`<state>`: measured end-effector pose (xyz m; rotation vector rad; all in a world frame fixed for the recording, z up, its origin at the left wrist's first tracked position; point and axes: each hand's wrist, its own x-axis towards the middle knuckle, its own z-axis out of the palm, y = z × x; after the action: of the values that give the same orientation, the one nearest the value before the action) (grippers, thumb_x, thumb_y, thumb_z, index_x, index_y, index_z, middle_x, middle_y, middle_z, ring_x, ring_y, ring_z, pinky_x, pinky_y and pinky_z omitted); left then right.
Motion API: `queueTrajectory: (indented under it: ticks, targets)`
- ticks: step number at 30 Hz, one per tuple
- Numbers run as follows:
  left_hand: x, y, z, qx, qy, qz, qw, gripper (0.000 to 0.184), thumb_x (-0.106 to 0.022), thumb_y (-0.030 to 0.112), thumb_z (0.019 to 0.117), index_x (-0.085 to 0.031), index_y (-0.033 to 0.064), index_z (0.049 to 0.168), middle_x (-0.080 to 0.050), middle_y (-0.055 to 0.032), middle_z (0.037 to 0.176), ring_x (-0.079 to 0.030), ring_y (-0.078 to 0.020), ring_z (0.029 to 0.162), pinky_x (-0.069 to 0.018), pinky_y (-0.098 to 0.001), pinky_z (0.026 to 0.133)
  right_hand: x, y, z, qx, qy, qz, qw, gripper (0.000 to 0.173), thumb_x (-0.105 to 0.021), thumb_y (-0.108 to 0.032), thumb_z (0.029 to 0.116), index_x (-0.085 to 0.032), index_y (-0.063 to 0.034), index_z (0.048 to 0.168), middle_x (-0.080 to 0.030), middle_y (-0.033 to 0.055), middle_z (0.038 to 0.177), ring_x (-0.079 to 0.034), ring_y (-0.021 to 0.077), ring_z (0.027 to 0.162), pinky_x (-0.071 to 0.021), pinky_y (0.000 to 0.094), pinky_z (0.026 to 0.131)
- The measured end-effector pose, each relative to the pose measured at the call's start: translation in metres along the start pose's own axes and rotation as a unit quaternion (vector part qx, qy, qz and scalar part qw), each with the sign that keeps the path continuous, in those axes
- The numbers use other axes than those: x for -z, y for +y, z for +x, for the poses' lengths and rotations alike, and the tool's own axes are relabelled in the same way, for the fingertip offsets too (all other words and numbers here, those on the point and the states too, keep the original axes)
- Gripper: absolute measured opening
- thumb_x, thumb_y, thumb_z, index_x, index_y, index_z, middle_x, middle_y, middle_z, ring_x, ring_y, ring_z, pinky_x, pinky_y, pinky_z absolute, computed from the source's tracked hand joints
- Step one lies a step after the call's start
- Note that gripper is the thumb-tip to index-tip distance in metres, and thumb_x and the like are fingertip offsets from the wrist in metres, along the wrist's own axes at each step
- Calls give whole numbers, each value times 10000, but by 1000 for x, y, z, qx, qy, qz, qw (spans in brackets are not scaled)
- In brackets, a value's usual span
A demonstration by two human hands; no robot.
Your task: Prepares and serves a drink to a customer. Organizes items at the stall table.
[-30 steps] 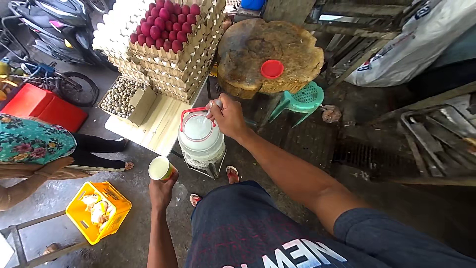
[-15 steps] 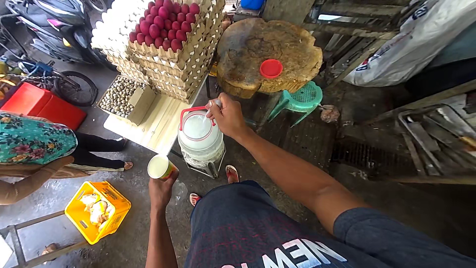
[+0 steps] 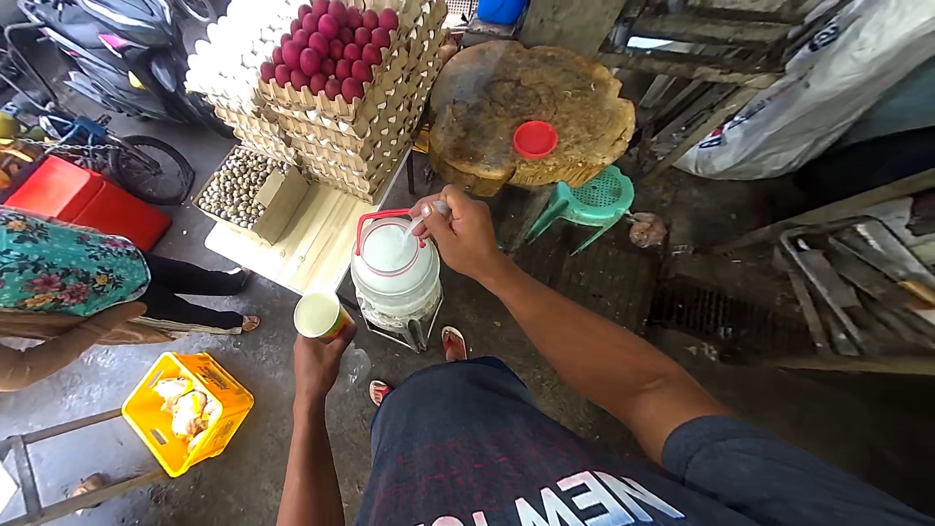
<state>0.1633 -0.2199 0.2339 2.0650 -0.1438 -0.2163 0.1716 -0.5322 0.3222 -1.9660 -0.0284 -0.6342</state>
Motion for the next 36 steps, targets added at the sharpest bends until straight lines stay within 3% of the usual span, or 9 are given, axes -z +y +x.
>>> queueTrajectory:
  ticks: [5, 15, 25, 31, 34, 36]
  targets:
    - [-10, 8, 21, -8, -70, 127, 989, 813, -843, 467, 803, -490, 53, 1408, -744, -20, 1099, -720, -85, 1022, -597, -371, 954, 13, -22, -3, 16, 3, 7, 1000, 153, -525, -131, 1057, -600, -17, 988, -761, 71, 980, -750, 134, 741, -659, 312, 670]
    - [-28, 29, 38, 23, -160, 252, 954, 768, -793, 529, 803, -498, 143, 1397, -732, -57, 1110, -713, -219, 1061, -570, -520, 938, 34, -62, -11, 33, 27, 29, 999, 124, -511, -97, 1064, -578, -13, 1002, -756, 93, 1026, -763, 188, 747, -681, 364, 655]
    - [-33, 64, 45, 44, -185, 270, 944, 721, -765, 556, 813, -529, 165, 1370, -731, -76, 1083, -707, -272, 1050, -562, -578, 895, 61, -105, -7, 124, 12, 54, 991, 119, -475, -101, 1078, -535, -28, 1007, -735, 135, 1072, -770, 249, 794, -688, 399, 678]
    - [-36, 88, 63, 48, -172, 265, 948, 715, -779, 579, 782, -552, 166, 1320, -731, -89, 998, -715, -307, 978, -567, -606, 828, 63, -119, -16, 198, -12, 33, 980, 167, -501, -179, 1072, -586, -38, 1045, -743, 118, 1095, -763, 235, 819, -682, 410, 678]
    - [-36, 94, 68, 50, -165, 254, 952, 704, -774, 588, 785, -556, 169, 1307, -731, -84, 983, -717, -304, 963, -567, -604, 818, 60, -117, -32, 243, -39, 7, 969, 200, -525, -218, 1063, -592, -48, 982, -746, 143, 1096, -764, 237, 831, -675, 390, 670]
    - [-37, 96, 69, 50, -159, 242, 956, 688, -772, 588, 788, -561, 168, 1289, -730, -76, 962, -719, -298, 943, -570, -605, 805, 58, -113, -46, 271, -76, 15, 960, 199, -544, -210, 1054, -580, -48, 944, -743, 177, 1109, -766, 262, 902, -668, 391, 732]
